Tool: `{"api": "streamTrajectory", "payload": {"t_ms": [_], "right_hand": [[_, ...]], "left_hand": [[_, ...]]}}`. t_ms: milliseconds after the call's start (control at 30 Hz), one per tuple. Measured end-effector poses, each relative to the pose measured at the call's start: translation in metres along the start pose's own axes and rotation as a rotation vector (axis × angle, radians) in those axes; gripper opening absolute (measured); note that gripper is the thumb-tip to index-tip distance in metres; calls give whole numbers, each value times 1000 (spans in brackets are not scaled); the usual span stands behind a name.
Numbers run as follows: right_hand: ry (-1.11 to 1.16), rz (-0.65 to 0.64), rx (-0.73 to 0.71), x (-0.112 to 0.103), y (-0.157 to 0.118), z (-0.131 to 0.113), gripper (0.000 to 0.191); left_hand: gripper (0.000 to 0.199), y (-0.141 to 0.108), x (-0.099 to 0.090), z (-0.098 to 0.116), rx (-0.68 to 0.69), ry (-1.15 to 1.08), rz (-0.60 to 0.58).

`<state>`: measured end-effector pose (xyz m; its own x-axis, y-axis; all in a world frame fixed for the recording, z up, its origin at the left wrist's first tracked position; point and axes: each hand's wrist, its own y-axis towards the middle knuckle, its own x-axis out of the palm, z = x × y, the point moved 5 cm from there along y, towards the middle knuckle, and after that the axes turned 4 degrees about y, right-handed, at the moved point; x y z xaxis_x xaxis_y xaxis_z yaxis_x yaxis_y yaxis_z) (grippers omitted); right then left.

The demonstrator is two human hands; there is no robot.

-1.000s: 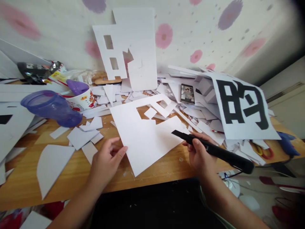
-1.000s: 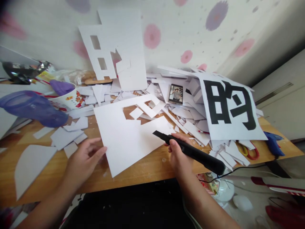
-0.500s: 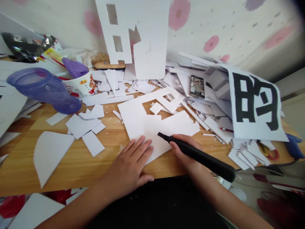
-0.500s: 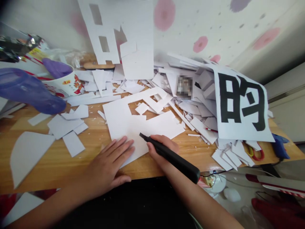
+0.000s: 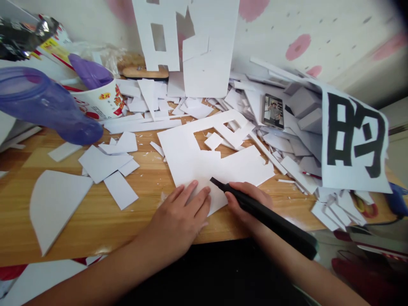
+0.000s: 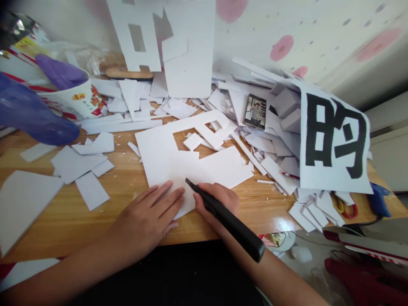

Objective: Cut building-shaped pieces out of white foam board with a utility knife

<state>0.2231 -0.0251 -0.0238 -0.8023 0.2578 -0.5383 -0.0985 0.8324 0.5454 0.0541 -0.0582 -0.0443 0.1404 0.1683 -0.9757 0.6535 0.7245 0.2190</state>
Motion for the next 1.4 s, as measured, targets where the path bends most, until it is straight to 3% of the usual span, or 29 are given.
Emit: {"api": "streamTrajectory", "payload": {"t_ms": [167, 333, 633, 967, 1400], "right_hand": [[-85, -54, -170, 4, -3, -6, 20], [-128, -12, -319, 4, -5, -12, 23], [-144, -7, -391, 0, -6, -20, 24], [-150, -72, -322, -8, -12, -19, 37], [-131, -73, -360, -12, -14, -20, 35]], "left_hand": [[36, 1, 0, 5, -6, 20, 9], [33, 4, -1, 8, -29, 12, 30], [31, 7, -3, 9, -39, 15, 30], [33, 7, -4, 10, -35, 29, 11], [33, 8, 0, 9, -35, 46, 1]]}}
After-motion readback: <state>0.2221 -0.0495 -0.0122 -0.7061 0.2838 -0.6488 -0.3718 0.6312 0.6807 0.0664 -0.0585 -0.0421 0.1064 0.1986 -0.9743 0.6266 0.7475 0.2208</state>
